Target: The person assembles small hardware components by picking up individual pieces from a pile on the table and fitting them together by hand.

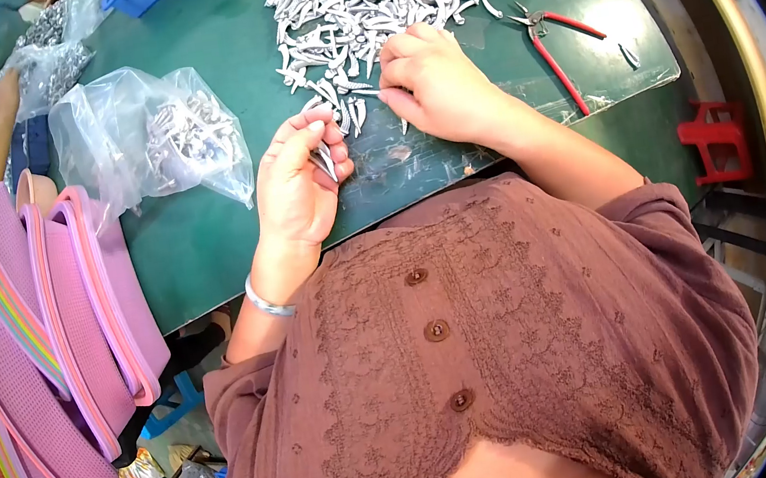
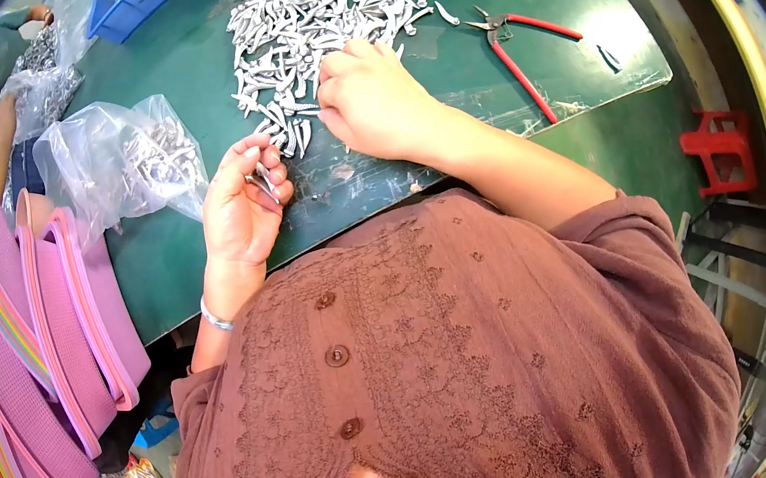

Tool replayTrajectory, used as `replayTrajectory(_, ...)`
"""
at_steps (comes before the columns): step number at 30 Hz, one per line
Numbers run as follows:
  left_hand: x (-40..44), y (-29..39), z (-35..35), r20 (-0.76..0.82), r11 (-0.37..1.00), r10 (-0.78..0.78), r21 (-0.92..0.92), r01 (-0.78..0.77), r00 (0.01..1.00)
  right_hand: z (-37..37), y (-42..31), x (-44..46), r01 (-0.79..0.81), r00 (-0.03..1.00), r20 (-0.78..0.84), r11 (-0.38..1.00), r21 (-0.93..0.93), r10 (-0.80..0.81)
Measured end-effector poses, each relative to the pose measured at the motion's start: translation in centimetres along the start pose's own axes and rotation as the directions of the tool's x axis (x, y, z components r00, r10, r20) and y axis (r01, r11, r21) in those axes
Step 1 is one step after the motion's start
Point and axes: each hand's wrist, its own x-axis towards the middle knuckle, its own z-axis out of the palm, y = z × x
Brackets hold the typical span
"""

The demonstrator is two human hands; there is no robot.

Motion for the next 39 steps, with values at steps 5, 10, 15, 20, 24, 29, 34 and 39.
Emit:
replayTrajectory(5, -0.3, 0.1, 1.0, 0.024, 0.989, -0.117, 0.092, 0.114, 0.993, -1.2, -0.3, 0.4, -0.23, 0.965, 0.065, 0.709, 0.666, 0.253)
replayTrajectory(10, -0.2, -0.5, 2.4, 0.06, 0.99, -0.101, 0.103, 0.094, 0.993, -1.4, -1.8, -0.1, 0.007, 0.994, -0.094, 0.819, 0.574, 0.057)
replayTrajectory(15, 0.1, -0.6, 1.6, 0.063, 0.984, -0.109, 0.151, 0.098, 0.992, -1.5, -1.4, -0.2, -0.029, 0.996, -0.047, 0.799, 0.601, 0.072)
replayTrajectory(20, -0.1, -0.2, 1.9, 0.049, 0.946, -0.1, 0.315, 0.079, 0.994, -1.9, -1.2, -0.3, -0.375, 0.924, 0.333, 0.273, 0.886, 0.189)
replayTrajectory(24, -0.2, -0.1, 1.7, 0.053, 0.978, -0.08, 0.198, 0.068, 0.995, -2.0, -1.1, -0.5, -0.448, 0.891, 0.407, 0.24, 0.861, 0.202)
replayTrajectory(29, -0.3, -0.1, 1.5, 0.072, 0.988, -0.065, 0.144, 0.055, 0.995, -1.9, -1.2, -0.6, -0.45, 0.888, 0.407, 0.224, 0.864, 0.216)
replayTrajectory(34, -0.4, 0.0, 1.6, 0.077, 0.99, -0.072, 0.124, 0.062, 0.994, -1.6, -1.1, -0.7, -0.437, 0.895, 0.393, 0.234, 0.868, 0.213)
replayTrajectory(39, -0.5, 0.0, 1.4, 0.092, 0.992, -0.085, 0.102, 0.075, 0.992, -1.6, -1.3, -0.7, -0.426, 0.899, 0.378, 0.249, 0.87, 0.22)
